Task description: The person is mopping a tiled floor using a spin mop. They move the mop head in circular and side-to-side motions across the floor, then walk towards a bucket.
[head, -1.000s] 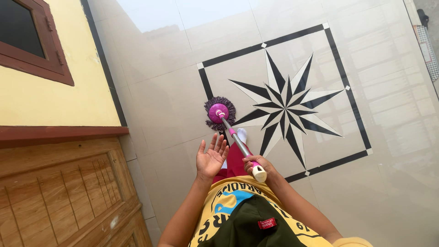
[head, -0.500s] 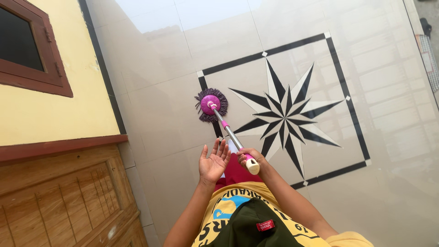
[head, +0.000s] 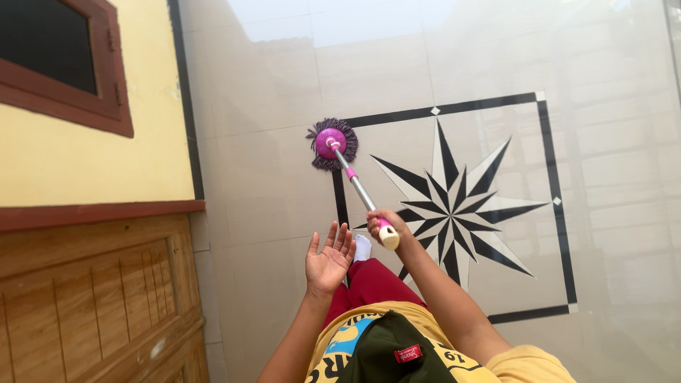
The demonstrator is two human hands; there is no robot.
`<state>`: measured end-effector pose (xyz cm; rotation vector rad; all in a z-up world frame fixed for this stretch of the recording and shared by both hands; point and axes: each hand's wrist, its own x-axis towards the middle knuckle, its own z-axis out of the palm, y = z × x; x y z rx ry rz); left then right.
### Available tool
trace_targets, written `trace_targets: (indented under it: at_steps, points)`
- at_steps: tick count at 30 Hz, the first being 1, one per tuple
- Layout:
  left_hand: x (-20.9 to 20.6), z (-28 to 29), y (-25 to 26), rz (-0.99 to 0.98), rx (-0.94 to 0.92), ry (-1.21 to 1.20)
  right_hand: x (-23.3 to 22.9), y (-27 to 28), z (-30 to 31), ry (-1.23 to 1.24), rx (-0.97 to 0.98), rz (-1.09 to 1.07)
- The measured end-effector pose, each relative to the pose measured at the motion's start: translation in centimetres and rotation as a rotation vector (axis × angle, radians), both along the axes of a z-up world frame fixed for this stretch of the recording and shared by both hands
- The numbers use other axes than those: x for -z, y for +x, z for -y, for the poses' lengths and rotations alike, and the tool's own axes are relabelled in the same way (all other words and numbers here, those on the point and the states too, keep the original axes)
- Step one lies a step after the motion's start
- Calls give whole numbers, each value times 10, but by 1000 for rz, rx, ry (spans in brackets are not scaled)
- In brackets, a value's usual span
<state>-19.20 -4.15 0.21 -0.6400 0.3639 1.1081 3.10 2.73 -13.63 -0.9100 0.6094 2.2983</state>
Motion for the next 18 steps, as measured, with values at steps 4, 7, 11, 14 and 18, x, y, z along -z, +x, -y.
trace_targets:
  at_steps: [4, 7, 11, 14, 18]
  points:
    - [0, 4, 2, 2, -39, 4, 2, 5, -31, -12, -20, -80]
    - [3, 11, 5, 10, -49, -2, 3, 19, -28, -40, 0, -157]
    - [2, 16, 8, -12, -23, 5, 4, 18, -10, -53, 29, -163]
    - [0, 21, 8, -28, 7, 8, 5, 9, 13, -52, 72, -161]
    - [-3, 30, 4, -27, 46, 23, 3, 0, 44, -33, 116, -94]
